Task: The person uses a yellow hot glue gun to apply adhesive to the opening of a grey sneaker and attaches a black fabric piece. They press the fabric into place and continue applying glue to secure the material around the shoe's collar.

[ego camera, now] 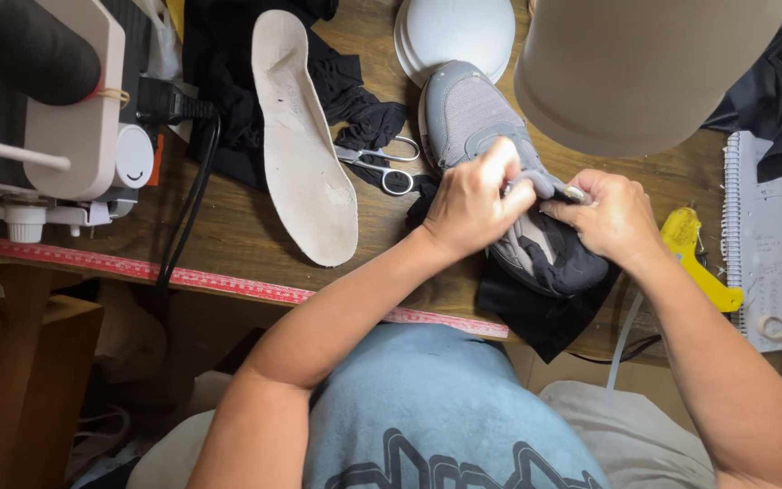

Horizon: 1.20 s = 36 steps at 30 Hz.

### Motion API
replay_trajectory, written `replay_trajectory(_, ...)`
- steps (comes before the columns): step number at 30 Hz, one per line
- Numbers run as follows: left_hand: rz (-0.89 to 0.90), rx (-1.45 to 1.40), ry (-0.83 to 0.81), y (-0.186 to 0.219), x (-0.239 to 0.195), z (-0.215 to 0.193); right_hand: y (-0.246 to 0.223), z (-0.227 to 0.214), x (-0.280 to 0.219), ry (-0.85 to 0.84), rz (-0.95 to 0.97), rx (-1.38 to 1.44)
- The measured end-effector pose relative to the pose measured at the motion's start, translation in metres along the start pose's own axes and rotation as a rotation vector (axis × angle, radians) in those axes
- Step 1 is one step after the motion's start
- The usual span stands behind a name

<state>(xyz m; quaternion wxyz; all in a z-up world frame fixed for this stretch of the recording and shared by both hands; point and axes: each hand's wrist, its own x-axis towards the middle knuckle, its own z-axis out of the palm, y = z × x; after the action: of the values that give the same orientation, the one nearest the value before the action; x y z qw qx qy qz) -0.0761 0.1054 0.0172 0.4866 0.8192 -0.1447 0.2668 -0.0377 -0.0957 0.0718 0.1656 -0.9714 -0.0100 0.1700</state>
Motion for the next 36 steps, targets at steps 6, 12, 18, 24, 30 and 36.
replay_trajectory(6, -0.183, -0.081, -0.105, 0.01, -0.001, -0.003, -0.022, -0.033, -0.032, -0.068, -0.072, 0.168)
replay_trajectory(12, -0.005, -0.039, -0.161, 0.009, -0.003, 0.005, -0.012, -0.033, -0.057, 0.189, -0.404, -0.021)
replay_trajectory(18, 0.064, -0.015, -0.166, 0.01, -0.004, 0.001, 0.005, -0.005, -0.054, 0.307, -0.32, -0.419)
replay_trajectory(24, 0.006, -0.038, -0.248, 0.007, -0.009, 0.001, -0.002, -0.019, -0.064, 0.166, -0.193, -0.098)
replay_trajectory(30, 0.077, 0.052, -0.216, 0.016, -0.009, -0.004, 0.005, -0.017, -0.054, 0.188, -0.229, 0.37)
replay_trajectory(36, 0.161, 0.49, -0.071, 0.055, -0.015, 0.015, 0.012, -0.013, -0.044, 0.184, -0.295, 0.627)
